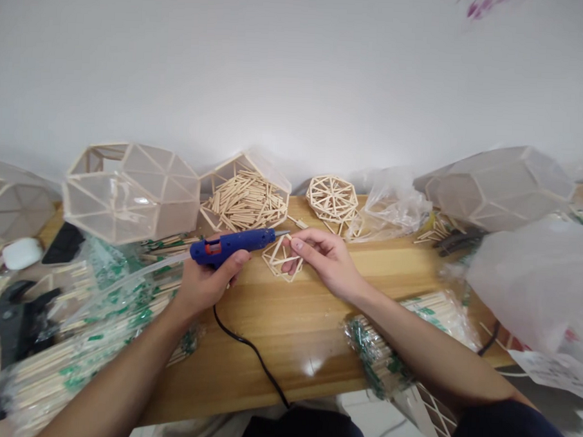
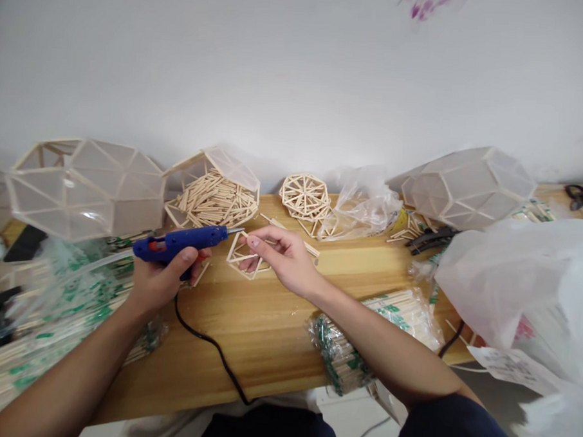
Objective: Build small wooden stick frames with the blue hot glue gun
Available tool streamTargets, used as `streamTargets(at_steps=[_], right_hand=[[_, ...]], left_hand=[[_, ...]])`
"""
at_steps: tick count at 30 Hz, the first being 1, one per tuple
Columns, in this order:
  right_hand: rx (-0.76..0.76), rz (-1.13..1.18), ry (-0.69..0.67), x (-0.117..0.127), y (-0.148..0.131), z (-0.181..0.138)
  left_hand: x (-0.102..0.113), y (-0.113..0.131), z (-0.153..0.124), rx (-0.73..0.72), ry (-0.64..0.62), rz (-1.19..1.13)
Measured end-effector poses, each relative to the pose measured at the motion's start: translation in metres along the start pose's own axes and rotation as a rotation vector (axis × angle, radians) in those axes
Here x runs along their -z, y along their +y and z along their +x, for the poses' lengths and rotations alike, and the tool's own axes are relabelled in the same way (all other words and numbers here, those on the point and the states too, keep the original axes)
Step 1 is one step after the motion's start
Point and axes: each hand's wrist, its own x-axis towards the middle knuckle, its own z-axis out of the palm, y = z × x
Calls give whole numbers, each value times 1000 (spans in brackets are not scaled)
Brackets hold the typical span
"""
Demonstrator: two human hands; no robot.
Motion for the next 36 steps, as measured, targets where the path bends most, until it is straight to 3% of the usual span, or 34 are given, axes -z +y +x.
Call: streamTargets(at_steps=[3, 10, 18, 36], right_hand=[[-9, 8, -3, 0, 0, 0], [-104, 222, 2, 2, 5, 3], [-217, 383, -35, 5, 2, 4], [-154, 309, -61, 1, -2, 2]], left_hand=[[-1, 1, 0, 0, 1, 21], [-10, 14, 6, 55, 179, 40], [-15, 17, 11, 33, 135, 48], [-20, 10, 8, 50, 174, 111]])
